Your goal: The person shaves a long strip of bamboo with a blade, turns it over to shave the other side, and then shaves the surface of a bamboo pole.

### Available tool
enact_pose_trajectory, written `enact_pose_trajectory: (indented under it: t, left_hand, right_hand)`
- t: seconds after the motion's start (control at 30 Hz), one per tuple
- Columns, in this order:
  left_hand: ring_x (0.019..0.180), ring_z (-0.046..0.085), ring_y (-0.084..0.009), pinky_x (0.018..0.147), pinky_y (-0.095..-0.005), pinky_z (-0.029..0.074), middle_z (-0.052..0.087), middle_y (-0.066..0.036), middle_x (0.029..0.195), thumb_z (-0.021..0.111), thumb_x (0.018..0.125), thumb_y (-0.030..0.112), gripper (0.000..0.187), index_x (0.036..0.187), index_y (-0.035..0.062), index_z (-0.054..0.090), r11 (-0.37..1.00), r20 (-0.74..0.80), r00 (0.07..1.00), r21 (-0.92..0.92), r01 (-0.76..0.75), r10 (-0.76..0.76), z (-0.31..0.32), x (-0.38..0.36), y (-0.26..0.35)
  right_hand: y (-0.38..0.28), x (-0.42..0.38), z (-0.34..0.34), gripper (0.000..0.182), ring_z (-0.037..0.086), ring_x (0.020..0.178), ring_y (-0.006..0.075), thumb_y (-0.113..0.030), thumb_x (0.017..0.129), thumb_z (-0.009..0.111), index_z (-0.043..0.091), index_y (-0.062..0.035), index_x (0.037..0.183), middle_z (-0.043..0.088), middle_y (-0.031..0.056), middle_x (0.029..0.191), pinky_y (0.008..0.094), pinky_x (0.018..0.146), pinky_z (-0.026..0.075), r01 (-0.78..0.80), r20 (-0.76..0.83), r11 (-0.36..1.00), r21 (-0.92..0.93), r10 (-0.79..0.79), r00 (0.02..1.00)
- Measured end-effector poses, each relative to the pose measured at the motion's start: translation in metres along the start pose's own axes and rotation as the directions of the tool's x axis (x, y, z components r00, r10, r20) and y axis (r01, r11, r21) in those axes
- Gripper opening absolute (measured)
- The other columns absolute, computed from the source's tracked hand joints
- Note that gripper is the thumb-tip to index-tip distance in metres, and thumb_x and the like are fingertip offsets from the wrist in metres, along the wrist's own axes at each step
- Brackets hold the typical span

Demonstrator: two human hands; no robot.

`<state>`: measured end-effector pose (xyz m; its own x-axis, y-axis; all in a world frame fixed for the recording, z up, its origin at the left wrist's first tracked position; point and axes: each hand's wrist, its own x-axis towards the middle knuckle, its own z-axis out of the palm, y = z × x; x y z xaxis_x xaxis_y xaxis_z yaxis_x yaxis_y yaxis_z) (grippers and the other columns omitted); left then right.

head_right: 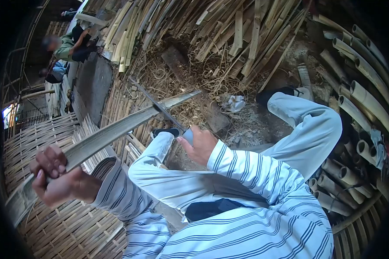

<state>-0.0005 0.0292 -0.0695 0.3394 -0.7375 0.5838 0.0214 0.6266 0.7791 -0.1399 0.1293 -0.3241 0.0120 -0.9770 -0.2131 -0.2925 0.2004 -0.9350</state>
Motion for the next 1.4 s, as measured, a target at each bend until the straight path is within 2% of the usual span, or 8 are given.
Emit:
enact_pose_trajectory:
  t: [0.3,0.4,0.5,0.73,0.97,1.17,1.3,1.4]
  left_hand:
    - [0.038,0.021,-0.0095,0.037,-0.023,0.02,0.024,-0.001,0.048,0.042,0.063,0.015,0.017,0.059,0.0131,0.026,0.999,0.013,1.0,0.032,-0.002,0.002,0.023,-0.02,-0.01]
    - [0.038,0.022,-0.0093,0.037,-0.0229,0.02,0.025,-0.001,0.048,0.042,0.063,0.014,0.016,0.059,0.0131,0.027,1.0,0.022,1.0,0.008,-0.014,0.014,0.024,-0.025,-0.008]
    - [0.038,0.022,-0.0093,0.037,-0.0226,0.02,0.026,-0.001,0.048,0.042,0.062,0.015,0.016,0.059,0.0137,0.026,1.0,0.008,1.0,-0.002,-0.01,0.01,0.026,-0.027,-0.009]
    - [0.038,0.022,-0.0092,0.037,-0.0221,0.02,0.026,-0.001,0.048,0.043,0.062,0.014,0.017,0.058,0.0142,0.026,0.999,-0.003,1.0,0.047,-0.011,0.012,0.014,-0.016,-0.013]
    - [0.038,0.023,-0.0091,0.037,-0.0227,0.019,0.027,-0.001,0.048,0.043,0.063,0.015,0.014,0.058,0.0128,0.03,0.999,-0.049,0.999,0.044,-0.02,0.022,0.004,-0.005,-0.019]
    - [0.04,0.02,-0.0094,0.039,-0.0233,0.017,0.025,0.0,0.049,0.041,0.061,0.014,0.013,0.059,0.0133,0.029,1.0,-0.011,1.0,0.018,0.011,-0.011,-0.005,-0.007,-0.014]
    - [0.041,0.02,-0.0096,0.039,-0.0236,0.018,0.025,0.0,0.049,0.042,0.06,0.014,0.014,0.058,0.0131,0.028,0.989,-0.144,0.988,0.141,-0.04,0.061,-0.001,-0.005,-0.019]
    - [0.039,0.023,-0.0088,0.038,-0.0223,0.02,0.027,-0.001,0.048,0.042,0.063,0.013,0.014,0.057,0.0127,0.029,0.999,-0.084,0.996,0.031,-0.016,0.019,-0.002,-0.007,-0.017]
  right_hand:
    - [0.011,0.002,-0.006,0.055,0.062,0.063,0.0436,-0.048,0.093,0.043,0.05,0.0063,0.088,0.06,0.0276,0.066,0.0478,0.058,0.051,-0.093,0.092,0.987,-0.129,0.105,0.99]
    - [-0.015,-0.006,-0.014,0.047,0.06,0.051,0.039,-0.043,0.091,0.052,0.05,0.0043,0.087,0.055,0.0192,0.052,0.0452,0.048,0.048,-0.033,0.109,0.998,-0.062,0.039,0.993]
    - [-0.038,-0.02,-0.014,0.048,0.061,0.052,0.0377,-0.044,0.091,0.052,0.051,0.0043,0.09,0.056,0.0193,0.053,0.0448,0.048,0.049,0.211,-0.004,0.976,0.056,-0.211,0.978]
    - [0.029,0.005,0.008,0.048,0.062,0.056,0.039,-0.043,0.091,0.052,0.055,0.0045,0.085,0.058,0.0222,0.058,0.0466,0.052,0.05,-0.121,0.048,0.986,-0.111,0.127,0.991]
    - [-0.042,-0.016,0.004,0.038,0.06,0.049,0.0374,-0.036,0.089,0.059,0.052,0.001,0.088,0.056,0.0195,0.053,0.0423,0.045,0.048,0.214,-0.041,0.974,0.081,-0.211,0.977]
    - [0.033,-0.01,0.018,0.039,0.061,0.05,0.0382,-0.037,0.088,0.059,0.051,0.002,0.088,0.055,0.0205,0.052,0.0449,0.045,0.049,-0.014,-0.014,0.992,-0.123,0.013,1.0]
    - [0.001,-0.01,0.005,0.041,0.059,0.049,0.0402,-0.038,0.088,0.059,0.051,0.0028,0.087,0.054,0.0213,0.051,0.0458,0.047,0.048,-0.069,0.054,0.992,-0.101,0.075,0.996]
    - [-0.04,-0.025,-0.004,0.041,0.058,0.048,0.0403,-0.037,0.087,0.06,0.052,0.0029,0.088,0.054,0.0223,0.052,0.0451,0.049,0.048,0.164,-0.018,0.986,-0.038,-0.164,0.986]
